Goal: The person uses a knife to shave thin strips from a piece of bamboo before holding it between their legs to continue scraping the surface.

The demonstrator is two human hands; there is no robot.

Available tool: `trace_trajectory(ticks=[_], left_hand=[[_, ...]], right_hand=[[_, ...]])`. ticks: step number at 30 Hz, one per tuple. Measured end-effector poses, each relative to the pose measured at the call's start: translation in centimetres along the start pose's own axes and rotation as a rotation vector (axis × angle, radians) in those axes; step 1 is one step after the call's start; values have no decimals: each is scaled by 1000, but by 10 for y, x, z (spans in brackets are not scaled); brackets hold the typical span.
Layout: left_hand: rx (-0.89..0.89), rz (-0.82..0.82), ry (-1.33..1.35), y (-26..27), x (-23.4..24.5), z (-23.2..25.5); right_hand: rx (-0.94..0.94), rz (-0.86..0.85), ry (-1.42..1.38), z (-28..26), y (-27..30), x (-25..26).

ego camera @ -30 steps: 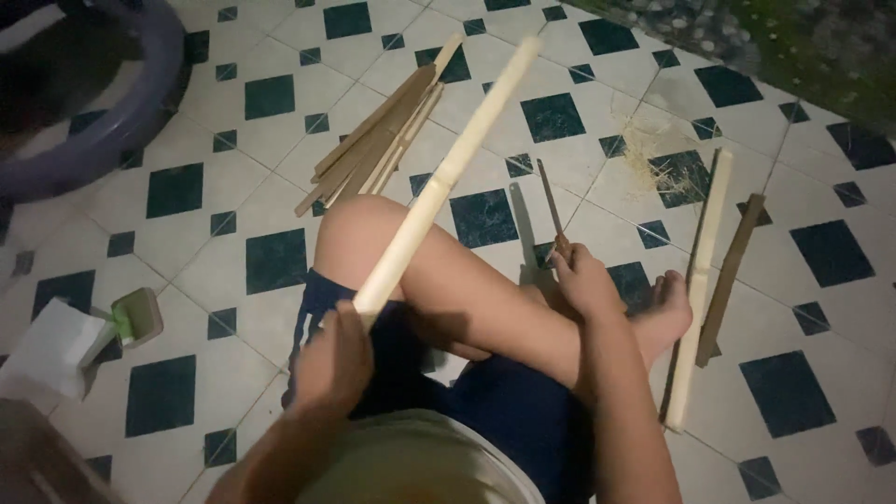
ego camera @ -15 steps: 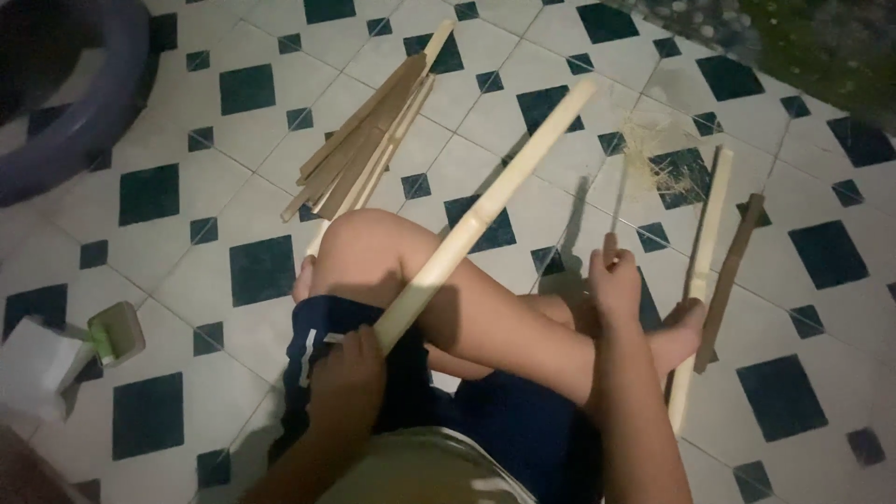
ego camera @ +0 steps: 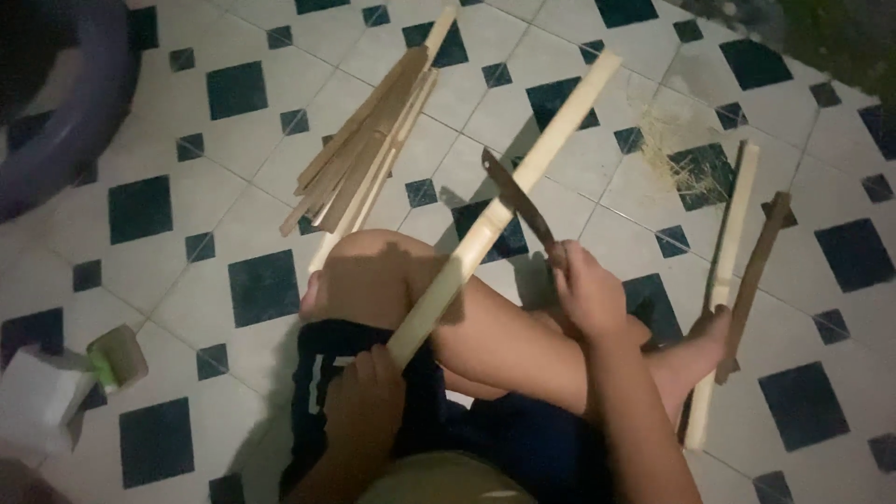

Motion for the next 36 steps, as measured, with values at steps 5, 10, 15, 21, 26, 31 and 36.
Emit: trace_trajectory(ticks=[5, 10, 15, 21, 26, 31, 36], left_hand=[[9, -56, -55, -10, 5, 8], [89, -371, 141, -11, -9, 0], [129, -523, 340, -10, 7, -7], [-145, 194, -72, -14, 47, -1], [-92, 141, 74, -20, 28, -5], [-178, 394, -63, -14, 55, -2], [-295, 247, 406, -17, 31, -23]], right_hand=[[-127, -112, -11, 22, -26, -16], [-36, -100, -6, 25, -43, -29], [-267, -160, -6, 53, -50, -29], [-554, -278, -196, 78, -46, -35], [-381, -163, -233, 63, -50, -25], [-451, -41, -106, 73, -45, -13], [-320, 124, -363, 57, -36, 11]])
Point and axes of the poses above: each hand's wrist, its own y-axis away from the middle knuckle, its own x-axis out of the back of the hand, z = x × y, the point moved 10 cm from there along -y, towards the middle knuckle, and after that the axes turned 10 degrees about -x, right-handed, at the moved point
